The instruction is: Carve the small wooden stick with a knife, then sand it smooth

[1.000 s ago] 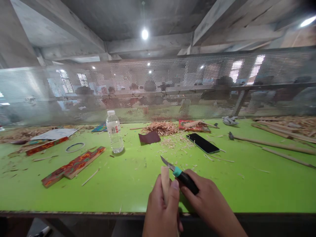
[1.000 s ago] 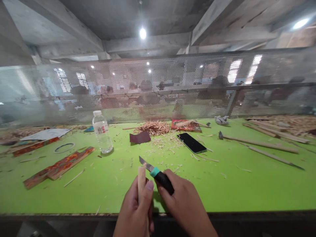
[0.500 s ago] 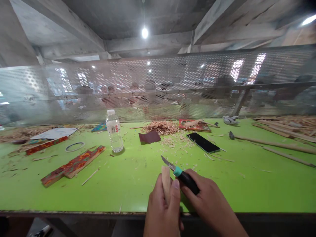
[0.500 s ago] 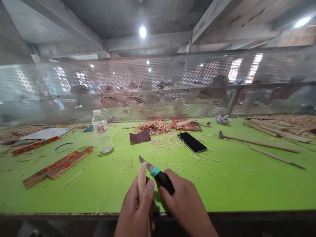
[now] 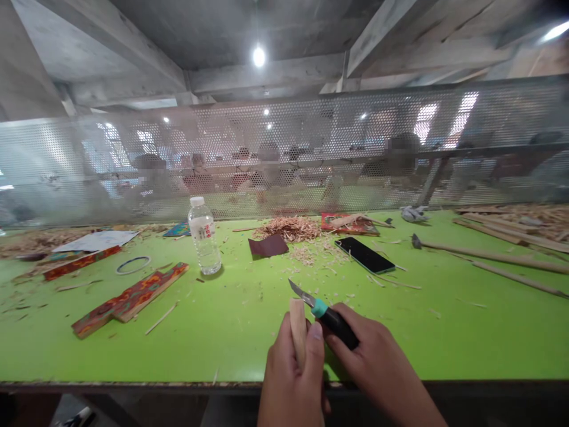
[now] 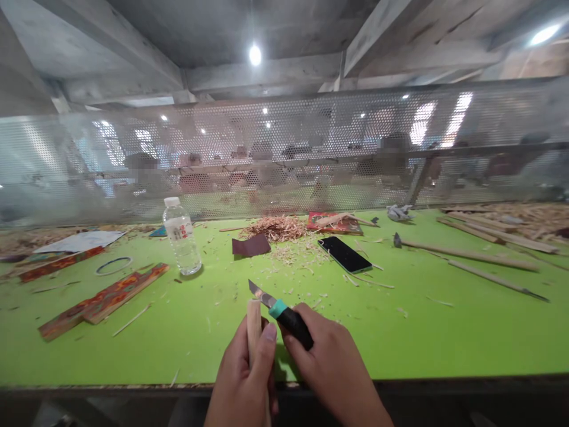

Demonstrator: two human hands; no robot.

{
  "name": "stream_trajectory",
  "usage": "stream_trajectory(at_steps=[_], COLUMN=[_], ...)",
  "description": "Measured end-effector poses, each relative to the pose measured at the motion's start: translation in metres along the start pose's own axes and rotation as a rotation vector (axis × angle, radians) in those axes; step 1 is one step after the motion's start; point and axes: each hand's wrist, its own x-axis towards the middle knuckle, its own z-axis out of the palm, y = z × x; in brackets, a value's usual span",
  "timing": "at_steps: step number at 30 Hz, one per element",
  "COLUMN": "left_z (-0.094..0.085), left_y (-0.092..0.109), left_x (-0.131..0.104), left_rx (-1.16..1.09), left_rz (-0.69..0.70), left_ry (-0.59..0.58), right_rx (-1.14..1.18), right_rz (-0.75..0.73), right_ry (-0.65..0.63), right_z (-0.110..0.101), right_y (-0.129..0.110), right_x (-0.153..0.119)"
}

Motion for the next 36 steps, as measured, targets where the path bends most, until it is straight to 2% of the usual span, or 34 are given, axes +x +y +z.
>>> stream_trajectory(at_steps=[6, 23, 30, 36], left_z=[0.0000, 0.0012, -0.0004, -0.0049], left_y=[0.0043, 0.0009, 0.0030, 0.0089], left_x=[-0.0013, -0.0005, -0.0010, -0.0018], left_rx=[-0.020, -0.043, -0.115, -0.183], left_rz=[0.003, 0.007, -0.025, -0.032], left_ry=[0.006, 0.013, -0.055, -0.066], right_rx=[0.004, 0.026, 0.055, 0.066], right_rz=[0.002, 0.019, -0.001, -0.028], right_ry=[-0.007, -0.019, -0.037, -0.065], right_z=[-0.0004, -0.0030, -0.0052, -0.0077], right_y=[-0.0003, -0.0032, -0.0050, -0.0071], right_x=[0.0003, 0.0003, 0.0010, 0.0014])
